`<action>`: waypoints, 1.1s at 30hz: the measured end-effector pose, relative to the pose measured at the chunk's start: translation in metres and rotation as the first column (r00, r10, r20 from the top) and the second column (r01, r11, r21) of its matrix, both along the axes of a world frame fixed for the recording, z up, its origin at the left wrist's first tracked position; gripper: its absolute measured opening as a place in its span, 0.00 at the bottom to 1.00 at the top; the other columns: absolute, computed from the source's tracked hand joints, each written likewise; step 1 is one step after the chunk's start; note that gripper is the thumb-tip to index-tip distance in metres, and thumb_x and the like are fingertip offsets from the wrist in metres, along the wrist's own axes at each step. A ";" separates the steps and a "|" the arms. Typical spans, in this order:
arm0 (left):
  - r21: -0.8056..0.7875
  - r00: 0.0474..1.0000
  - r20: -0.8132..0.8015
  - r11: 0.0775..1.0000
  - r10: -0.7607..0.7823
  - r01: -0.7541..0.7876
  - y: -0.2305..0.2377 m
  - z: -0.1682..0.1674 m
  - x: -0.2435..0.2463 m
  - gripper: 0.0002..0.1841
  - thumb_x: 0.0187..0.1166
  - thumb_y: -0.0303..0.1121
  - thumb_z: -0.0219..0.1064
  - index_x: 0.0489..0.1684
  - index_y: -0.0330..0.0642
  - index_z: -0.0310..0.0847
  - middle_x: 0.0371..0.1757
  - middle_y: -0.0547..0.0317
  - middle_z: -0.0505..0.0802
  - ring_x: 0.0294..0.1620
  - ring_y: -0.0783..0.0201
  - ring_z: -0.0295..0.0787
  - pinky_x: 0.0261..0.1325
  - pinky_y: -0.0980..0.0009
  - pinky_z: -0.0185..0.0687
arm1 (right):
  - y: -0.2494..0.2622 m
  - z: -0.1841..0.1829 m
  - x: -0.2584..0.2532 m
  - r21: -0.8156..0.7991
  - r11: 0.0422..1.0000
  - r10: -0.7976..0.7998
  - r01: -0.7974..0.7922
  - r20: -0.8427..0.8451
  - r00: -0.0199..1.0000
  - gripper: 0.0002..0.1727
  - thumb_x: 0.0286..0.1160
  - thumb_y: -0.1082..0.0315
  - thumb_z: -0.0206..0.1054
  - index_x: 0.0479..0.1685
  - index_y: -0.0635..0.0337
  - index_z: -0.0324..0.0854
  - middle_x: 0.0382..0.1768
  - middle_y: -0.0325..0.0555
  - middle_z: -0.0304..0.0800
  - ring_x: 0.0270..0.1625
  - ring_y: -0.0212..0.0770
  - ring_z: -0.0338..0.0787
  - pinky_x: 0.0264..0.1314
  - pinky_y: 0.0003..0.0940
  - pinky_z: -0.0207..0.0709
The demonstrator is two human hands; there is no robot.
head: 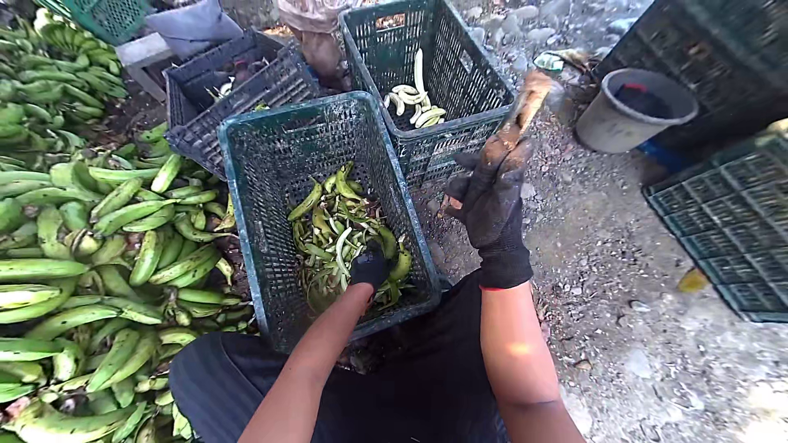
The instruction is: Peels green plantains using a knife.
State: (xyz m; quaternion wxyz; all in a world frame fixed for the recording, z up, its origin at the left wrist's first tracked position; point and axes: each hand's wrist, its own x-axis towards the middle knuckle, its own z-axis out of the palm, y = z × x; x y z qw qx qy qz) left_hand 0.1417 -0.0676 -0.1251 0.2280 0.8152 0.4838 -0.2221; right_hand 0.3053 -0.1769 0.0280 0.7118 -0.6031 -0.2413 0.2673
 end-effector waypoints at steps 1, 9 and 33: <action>-0.029 1.000 0.012 1.000 0.008 -0.007 0.008 0.005 -0.006 0.43 0.83 0.59 0.56 0.91 0.36 0.52 0.77 0.35 0.80 0.79 0.37 0.75 0.78 0.36 0.67 | 0.000 -0.005 0.002 -0.023 0.998 0.057 -0.054 0.133 0.989 0.48 0.84 0.27 0.22 0.81 0.56 0.63 0.57 0.46 0.90 0.38 0.40 0.92 0.39 0.43 0.89; -0.586 0.406 0.712 0.803 0.573 -0.105 0.081 0.064 -0.120 0.27 0.91 0.48 0.54 0.82 0.42 0.65 0.62 0.48 0.88 0.57 0.56 0.90 0.58 0.56 0.89 | 0.001 -0.023 -0.022 -0.432 0.815 0.470 -0.385 0.107 0.876 0.37 0.84 0.31 0.47 0.80 0.48 0.68 0.44 0.42 0.87 0.36 0.35 0.87 0.40 0.36 0.85; 0.021 -0.139 0.989 0.982 -0.047 -0.185 0.077 0.109 -0.142 0.30 0.76 0.25 0.70 0.77 0.24 0.64 0.71 0.49 0.84 0.71 0.66 0.82 0.75 0.69 0.80 | 0.064 -0.079 -0.176 -0.403 0.704 0.643 -0.585 0.010 0.766 0.28 0.95 0.49 0.41 0.71 0.65 0.68 0.26 0.45 0.82 0.24 0.38 0.84 0.31 0.38 0.84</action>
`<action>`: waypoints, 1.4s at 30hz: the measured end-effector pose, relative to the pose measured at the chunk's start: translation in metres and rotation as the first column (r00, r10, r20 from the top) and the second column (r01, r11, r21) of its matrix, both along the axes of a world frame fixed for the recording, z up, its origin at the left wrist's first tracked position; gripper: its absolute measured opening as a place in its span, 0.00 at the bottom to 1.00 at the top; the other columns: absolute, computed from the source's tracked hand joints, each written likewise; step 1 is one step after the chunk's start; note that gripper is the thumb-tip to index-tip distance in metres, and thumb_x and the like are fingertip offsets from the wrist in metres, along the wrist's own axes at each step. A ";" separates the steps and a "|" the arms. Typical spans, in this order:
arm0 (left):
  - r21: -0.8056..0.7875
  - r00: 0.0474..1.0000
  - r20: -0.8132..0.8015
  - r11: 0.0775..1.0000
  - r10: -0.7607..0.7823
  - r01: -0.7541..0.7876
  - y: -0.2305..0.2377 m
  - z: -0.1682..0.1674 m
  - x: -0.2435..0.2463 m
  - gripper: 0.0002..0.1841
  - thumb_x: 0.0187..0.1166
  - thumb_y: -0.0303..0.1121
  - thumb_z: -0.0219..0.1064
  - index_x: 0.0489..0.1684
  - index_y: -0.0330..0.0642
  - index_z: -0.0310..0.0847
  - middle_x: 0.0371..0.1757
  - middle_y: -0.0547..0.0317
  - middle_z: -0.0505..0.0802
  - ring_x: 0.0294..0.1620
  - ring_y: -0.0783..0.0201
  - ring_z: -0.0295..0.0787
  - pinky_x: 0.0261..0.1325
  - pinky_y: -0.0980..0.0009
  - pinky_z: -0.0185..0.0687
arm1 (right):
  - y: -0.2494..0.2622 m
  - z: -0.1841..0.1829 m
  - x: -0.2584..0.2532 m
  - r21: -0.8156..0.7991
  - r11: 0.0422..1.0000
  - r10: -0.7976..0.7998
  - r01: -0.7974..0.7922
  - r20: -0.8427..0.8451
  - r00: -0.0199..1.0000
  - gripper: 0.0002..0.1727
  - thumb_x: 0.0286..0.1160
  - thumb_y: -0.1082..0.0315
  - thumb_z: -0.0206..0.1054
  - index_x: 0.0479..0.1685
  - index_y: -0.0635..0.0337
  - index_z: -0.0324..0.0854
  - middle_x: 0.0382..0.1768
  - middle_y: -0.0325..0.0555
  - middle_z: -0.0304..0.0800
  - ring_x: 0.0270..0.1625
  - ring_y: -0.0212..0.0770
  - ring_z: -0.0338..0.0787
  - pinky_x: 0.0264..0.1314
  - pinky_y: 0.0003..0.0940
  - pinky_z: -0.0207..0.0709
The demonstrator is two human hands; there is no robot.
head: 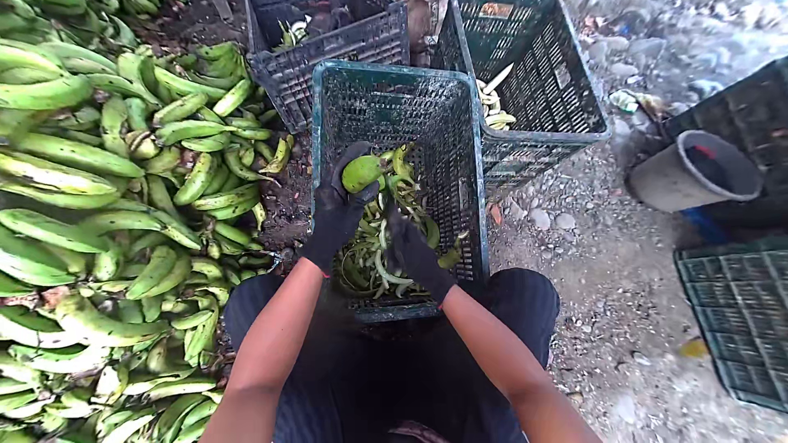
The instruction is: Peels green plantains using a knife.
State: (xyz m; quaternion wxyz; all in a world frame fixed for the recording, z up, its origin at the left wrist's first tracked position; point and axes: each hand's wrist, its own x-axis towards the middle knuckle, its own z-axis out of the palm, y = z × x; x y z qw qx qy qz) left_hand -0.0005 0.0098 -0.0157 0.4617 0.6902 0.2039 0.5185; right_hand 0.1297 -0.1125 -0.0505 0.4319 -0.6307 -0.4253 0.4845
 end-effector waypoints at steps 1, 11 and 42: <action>-0.034 0.999 0.037 0.999 0.006 -0.005 0.001 0.002 0.003 0.31 0.75 0.24 0.70 0.78 0.25 0.64 0.70 0.50 0.84 0.69 0.65 0.83 0.73 0.68 0.82 | 0.005 -0.012 0.002 -0.192 0.980 0.054 -0.059 -0.029 0.998 0.32 0.96 0.45 0.36 0.69 0.66 0.70 0.28 0.46 0.82 0.26 0.41 0.85 0.34 0.40 0.86; -0.398 0.956 0.264 0.889 -0.125 0.226 0.019 0.016 -0.006 0.40 0.87 0.64 0.31 0.79 0.38 0.63 0.35 0.57 0.94 0.34 0.61 0.93 0.42 0.60 0.93 | 0.026 0.021 0.055 0.178 0.968 0.080 -0.176 0.447 0.891 0.43 0.81 0.26 0.40 0.91 0.40 0.63 0.78 0.49 0.79 0.76 0.51 0.81 0.72 0.64 0.75; -0.682 0.986 0.109 0.712 -0.126 0.167 -0.005 0.004 0.008 0.38 0.89 0.58 0.19 0.68 0.44 0.72 0.35 0.57 0.92 0.29 0.63 0.90 0.28 0.66 0.89 | 0.033 0.033 0.070 0.219 0.974 -0.147 0.055 0.429 0.891 0.34 0.89 0.39 0.44 0.78 0.52 0.78 0.65 0.55 0.88 0.70 0.51 0.85 0.74 0.62 0.72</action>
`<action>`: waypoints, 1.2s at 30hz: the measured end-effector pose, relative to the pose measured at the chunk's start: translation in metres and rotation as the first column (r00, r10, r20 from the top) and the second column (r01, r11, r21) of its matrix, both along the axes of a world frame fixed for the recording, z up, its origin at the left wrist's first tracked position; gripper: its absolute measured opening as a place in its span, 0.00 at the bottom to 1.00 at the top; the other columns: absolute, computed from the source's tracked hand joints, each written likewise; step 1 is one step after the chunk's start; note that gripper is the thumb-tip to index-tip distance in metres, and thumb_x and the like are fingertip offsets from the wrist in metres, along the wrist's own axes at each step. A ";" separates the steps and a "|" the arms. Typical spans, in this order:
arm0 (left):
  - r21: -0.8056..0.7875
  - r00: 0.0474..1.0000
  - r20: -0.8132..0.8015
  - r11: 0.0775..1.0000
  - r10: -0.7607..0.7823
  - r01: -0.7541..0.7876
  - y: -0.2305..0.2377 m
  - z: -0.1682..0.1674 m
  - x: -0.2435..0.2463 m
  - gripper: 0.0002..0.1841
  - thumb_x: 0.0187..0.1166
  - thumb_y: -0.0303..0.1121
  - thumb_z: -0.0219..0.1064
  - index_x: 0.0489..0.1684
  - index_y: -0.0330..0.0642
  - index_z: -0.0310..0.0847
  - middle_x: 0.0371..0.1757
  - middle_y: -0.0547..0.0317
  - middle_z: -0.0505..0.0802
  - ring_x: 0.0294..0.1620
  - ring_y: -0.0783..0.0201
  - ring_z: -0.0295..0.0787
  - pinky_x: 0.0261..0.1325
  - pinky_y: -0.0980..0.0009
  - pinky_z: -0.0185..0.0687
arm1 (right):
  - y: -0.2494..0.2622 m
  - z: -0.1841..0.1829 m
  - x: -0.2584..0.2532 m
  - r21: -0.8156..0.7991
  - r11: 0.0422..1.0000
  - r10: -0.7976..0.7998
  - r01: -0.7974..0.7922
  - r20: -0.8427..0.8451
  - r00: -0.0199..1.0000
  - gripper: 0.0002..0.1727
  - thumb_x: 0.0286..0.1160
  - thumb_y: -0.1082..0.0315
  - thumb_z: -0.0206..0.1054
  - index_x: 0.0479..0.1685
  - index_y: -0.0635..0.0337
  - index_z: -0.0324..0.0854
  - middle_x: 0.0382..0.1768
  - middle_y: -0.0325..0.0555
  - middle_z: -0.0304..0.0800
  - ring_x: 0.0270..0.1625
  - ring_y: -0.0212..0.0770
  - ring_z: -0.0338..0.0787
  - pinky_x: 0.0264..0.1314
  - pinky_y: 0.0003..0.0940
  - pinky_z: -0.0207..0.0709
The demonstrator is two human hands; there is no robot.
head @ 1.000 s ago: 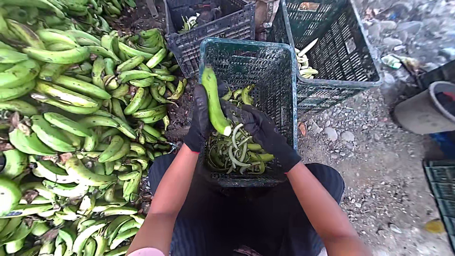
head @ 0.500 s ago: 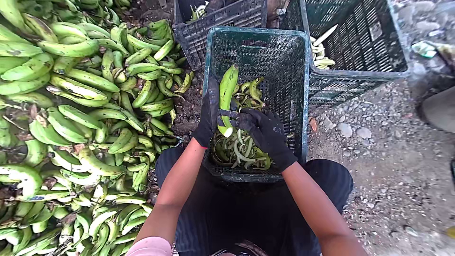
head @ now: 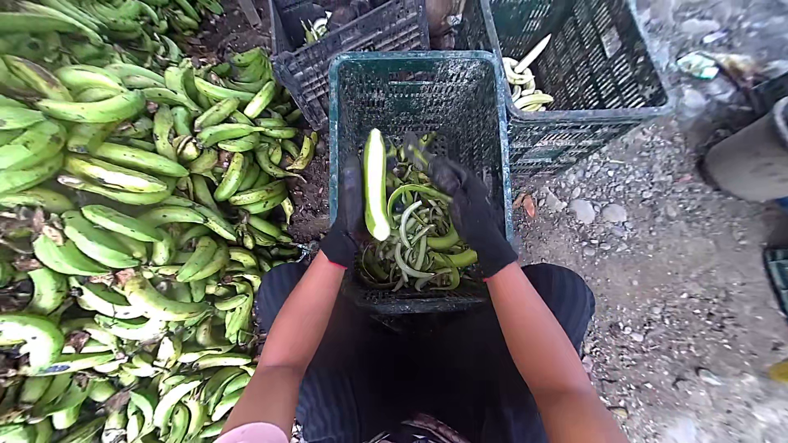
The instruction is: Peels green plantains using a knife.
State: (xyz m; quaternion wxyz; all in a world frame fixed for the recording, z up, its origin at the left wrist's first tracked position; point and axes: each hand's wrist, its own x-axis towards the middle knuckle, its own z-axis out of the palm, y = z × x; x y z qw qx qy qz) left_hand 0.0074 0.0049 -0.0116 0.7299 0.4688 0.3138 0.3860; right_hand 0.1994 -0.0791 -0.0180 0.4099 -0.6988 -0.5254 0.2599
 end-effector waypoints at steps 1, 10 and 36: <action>0.070 0.998 0.014 0.995 0.069 -0.070 0.005 0.004 -0.002 0.36 0.90 0.57 0.22 0.67 0.44 0.71 0.38 0.58 0.93 0.32 0.65 0.91 0.30 0.68 0.90 | -0.004 -0.001 -0.008 -0.019 0.998 0.061 -0.060 0.045 0.997 0.34 0.88 0.38 0.43 0.75 0.50 0.80 0.61 0.54 0.90 0.67 0.51 0.87 0.70 0.63 0.74; 0.444 0.942 0.026 0.840 0.336 -0.312 0.018 0.011 -0.017 0.29 0.91 0.49 0.32 0.71 0.32 0.61 0.34 0.60 0.93 0.32 0.65 0.92 0.36 0.67 0.91 | -0.026 0.002 -0.034 -0.113 0.975 0.215 -0.189 0.304 0.928 0.34 0.80 0.31 0.50 0.76 0.35 0.81 0.58 0.58 0.87 0.63 0.68 0.82 0.53 0.73 0.71; 0.428 0.635 0.049 0.558 0.771 -0.711 0.016 0.002 -0.014 0.30 0.95 0.43 0.30 0.88 0.30 0.47 0.69 0.46 0.80 0.63 0.69 0.81 0.69 0.69 0.80 | -0.006 -0.012 -0.065 -0.095 0.995 0.063 -0.035 0.314 0.947 0.33 0.81 0.37 0.51 0.79 0.40 0.80 0.64 0.66 0.84 0.67 0.73 0.81 0.58 0.75 0.71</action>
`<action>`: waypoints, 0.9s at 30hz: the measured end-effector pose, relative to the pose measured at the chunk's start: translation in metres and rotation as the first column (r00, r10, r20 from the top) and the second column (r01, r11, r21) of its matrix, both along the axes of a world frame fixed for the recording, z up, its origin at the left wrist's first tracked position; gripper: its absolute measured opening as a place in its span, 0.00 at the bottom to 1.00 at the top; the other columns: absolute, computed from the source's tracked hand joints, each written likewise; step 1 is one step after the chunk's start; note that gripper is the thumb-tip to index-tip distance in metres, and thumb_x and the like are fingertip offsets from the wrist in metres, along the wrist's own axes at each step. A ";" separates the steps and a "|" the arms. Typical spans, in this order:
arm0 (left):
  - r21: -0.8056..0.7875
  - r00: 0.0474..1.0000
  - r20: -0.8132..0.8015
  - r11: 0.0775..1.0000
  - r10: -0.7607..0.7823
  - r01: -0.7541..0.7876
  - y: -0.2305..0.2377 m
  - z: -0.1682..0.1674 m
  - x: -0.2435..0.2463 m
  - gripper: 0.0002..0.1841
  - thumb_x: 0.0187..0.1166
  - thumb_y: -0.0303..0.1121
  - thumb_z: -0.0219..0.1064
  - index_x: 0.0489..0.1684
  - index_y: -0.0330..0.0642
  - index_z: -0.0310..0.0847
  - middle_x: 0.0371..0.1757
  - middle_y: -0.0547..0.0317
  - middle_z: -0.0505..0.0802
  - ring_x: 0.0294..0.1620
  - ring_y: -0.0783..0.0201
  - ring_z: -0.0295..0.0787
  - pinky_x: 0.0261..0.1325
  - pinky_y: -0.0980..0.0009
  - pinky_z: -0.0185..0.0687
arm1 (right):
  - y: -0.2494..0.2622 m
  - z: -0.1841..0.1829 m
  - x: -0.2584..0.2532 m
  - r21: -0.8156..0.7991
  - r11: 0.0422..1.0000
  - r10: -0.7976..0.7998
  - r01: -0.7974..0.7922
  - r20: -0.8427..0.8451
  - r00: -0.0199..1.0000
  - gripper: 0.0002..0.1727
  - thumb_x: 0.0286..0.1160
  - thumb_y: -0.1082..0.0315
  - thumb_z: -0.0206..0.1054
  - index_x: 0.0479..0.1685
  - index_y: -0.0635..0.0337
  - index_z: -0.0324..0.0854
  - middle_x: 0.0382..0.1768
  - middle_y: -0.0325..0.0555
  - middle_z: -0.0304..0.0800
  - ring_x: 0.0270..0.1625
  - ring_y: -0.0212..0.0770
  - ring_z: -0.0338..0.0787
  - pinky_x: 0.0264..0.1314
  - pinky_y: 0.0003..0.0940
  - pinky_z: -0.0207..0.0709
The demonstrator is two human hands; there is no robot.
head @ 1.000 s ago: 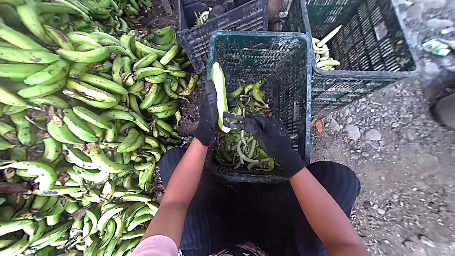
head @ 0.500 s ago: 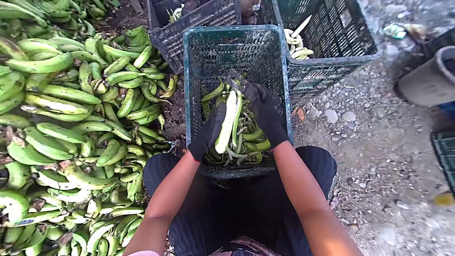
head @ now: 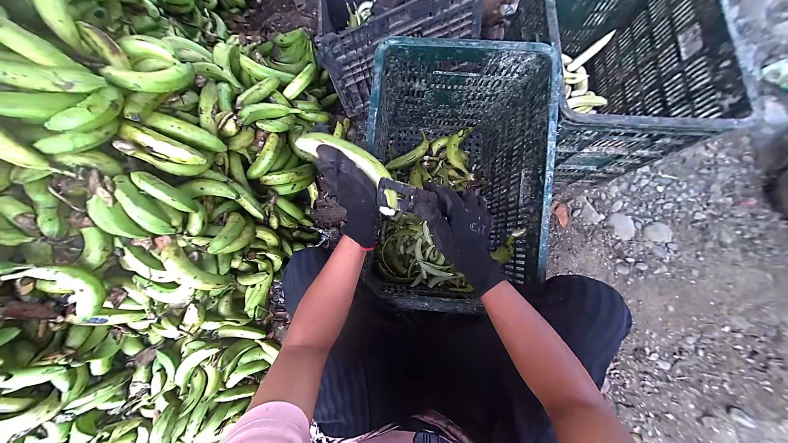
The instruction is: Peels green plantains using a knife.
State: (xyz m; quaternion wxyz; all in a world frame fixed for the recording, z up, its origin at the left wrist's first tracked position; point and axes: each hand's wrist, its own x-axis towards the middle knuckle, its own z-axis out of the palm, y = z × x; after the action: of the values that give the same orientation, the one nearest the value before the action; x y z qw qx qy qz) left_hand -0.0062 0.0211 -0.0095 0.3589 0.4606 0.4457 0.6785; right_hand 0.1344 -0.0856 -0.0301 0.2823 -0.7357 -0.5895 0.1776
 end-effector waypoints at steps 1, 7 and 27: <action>-0.022 0.988 -0.014 0.988 -0.152 0.152 -0.004 0.001 0.001 0.30 0.94 0.45 0.31 0.83 0.29 0.53 0.57 0.53 0.85 0.51 0.73 0.86 0.57 0.71 0.87 | 0.005 0.002 0.003 -0.005 1.000 -0.024 0.024 -0.010 1.000 0.32 0.81 0.39 0.51 0.78 0.41 0.80 0.64 0.66 0.85 0.67 0.73 0.81 0.58 0.74 0.71; -0.591 0.315 -0.191 0.365 -0.930 0.720 -0.033 -0.001 0.006 0.39 0.88 0.63 0.34 0.80 0.39 0.68 0.57 0.51 0.89 0.53 0.67 0.88 0.60 0.62 0.86 | 0.022 -0.004 0.056 -0.095 0.988 -0.135 0.118 -0.194 0.972 0.33 0.89 0.37 0.43 0.75 0.46 0.82 0.64 0.55 0.89 0.69 0.58 0.85 0.67 0.70 0.72; 0.042 0.727 0.444 0.823 -0.523 0.566 0.004 0.006 0.007 0.48 0.83 0.60 0.04 0.83 0.37 0.57 0.36 0.54 0.93 0.36 0.61 0.92 0.44 0.62 0.92 | 0.012 -0.007 0.005 0.139 0.990 -0.016 0.025 -0.064 0.998 0.43 0.80 0.26 0.37 0.80 0.39 0.78 0.63 0.62 0.87 0.68 0.68 0.82 0.62 0.73 0.71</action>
State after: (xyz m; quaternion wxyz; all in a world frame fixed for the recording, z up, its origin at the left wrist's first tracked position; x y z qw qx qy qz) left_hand 0.0012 0.0252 -0.0032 0.6543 0.3890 0.2306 0.6061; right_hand 0.1391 -0.0732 -0.0372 0.3532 -0.7142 -0.5838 0.1559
